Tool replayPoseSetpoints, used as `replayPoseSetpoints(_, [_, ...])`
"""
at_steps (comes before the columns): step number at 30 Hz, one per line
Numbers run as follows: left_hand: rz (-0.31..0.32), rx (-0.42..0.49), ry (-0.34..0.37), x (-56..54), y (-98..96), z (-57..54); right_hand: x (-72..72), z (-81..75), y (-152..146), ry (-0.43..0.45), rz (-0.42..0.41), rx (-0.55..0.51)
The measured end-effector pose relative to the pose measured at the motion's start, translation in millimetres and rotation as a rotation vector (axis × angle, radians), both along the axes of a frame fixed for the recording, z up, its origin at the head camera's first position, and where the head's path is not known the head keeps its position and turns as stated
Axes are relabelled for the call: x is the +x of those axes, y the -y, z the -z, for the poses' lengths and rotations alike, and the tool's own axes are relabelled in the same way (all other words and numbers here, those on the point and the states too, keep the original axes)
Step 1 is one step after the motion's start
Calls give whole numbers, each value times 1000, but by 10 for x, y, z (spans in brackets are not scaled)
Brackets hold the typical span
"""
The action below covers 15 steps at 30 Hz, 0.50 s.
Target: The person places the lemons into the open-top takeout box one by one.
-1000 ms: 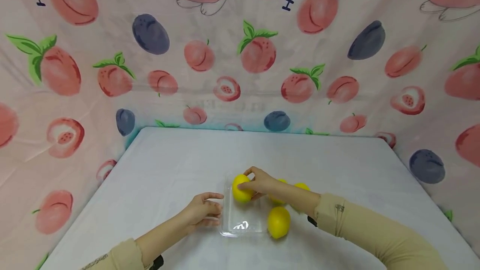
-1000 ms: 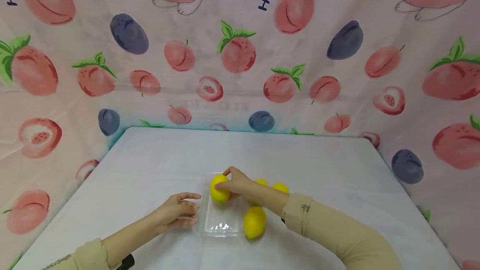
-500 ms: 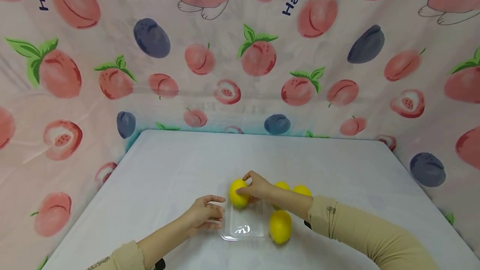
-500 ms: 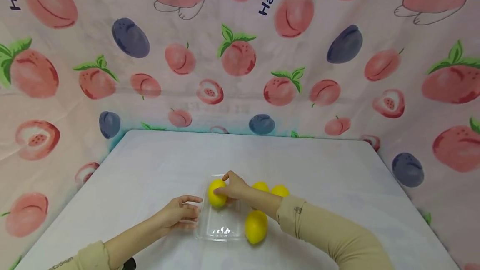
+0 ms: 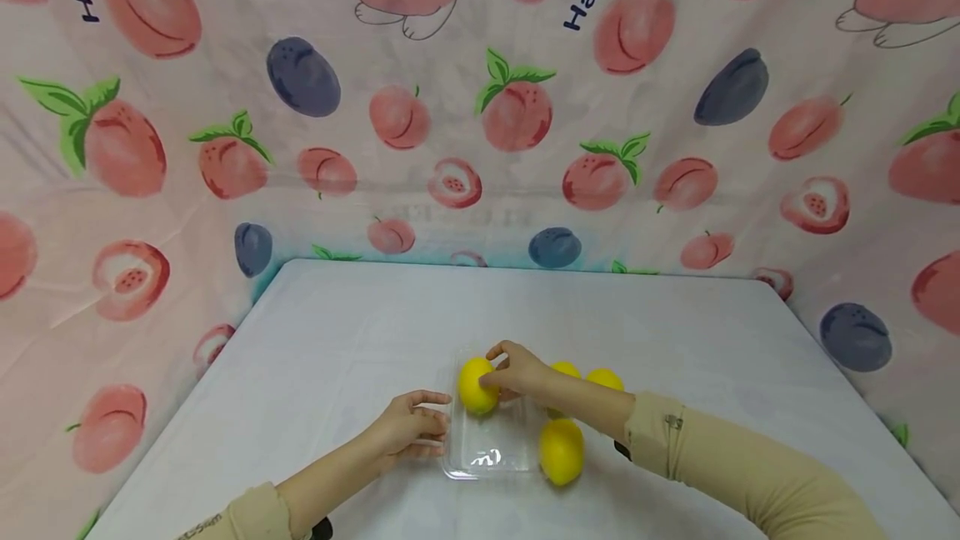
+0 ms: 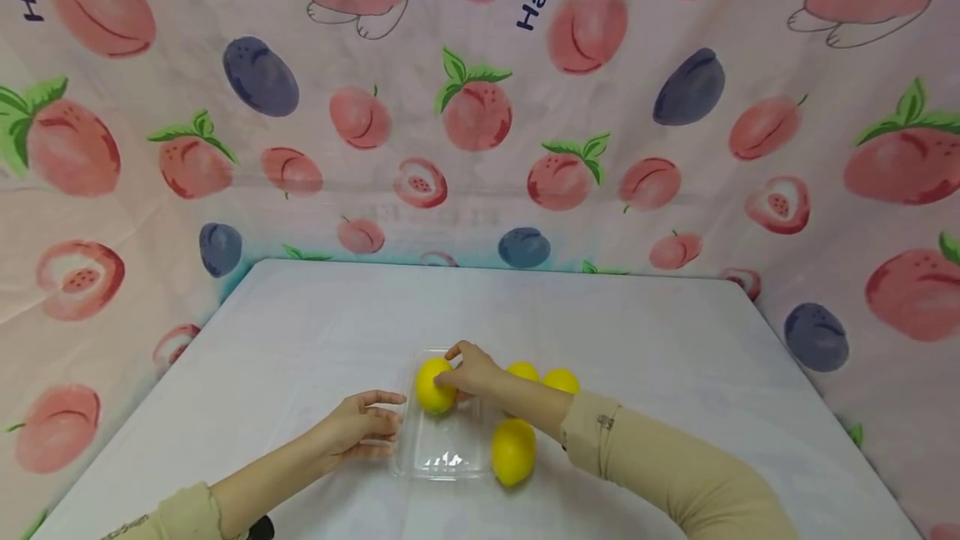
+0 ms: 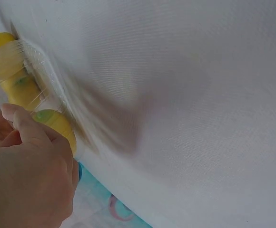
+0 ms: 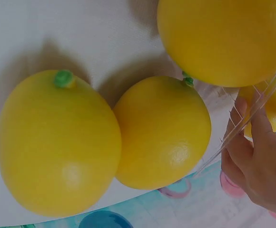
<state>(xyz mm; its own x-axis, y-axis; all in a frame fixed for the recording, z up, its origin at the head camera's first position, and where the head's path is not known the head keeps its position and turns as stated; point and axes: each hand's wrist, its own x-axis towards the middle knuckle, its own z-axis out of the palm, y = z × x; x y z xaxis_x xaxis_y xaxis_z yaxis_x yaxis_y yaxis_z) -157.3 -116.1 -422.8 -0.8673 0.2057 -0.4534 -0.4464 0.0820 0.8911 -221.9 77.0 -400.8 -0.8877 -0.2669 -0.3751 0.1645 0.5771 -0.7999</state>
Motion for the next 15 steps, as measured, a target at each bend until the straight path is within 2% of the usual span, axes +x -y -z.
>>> replayPoseSetpoints(8, [10,5,-11,22,14,10,16,-17,-93,-17,3,-96])
replayPoseSetpoints(15, [8,6,-18,21,11,11,34,-79,-171,-26,20,-93])
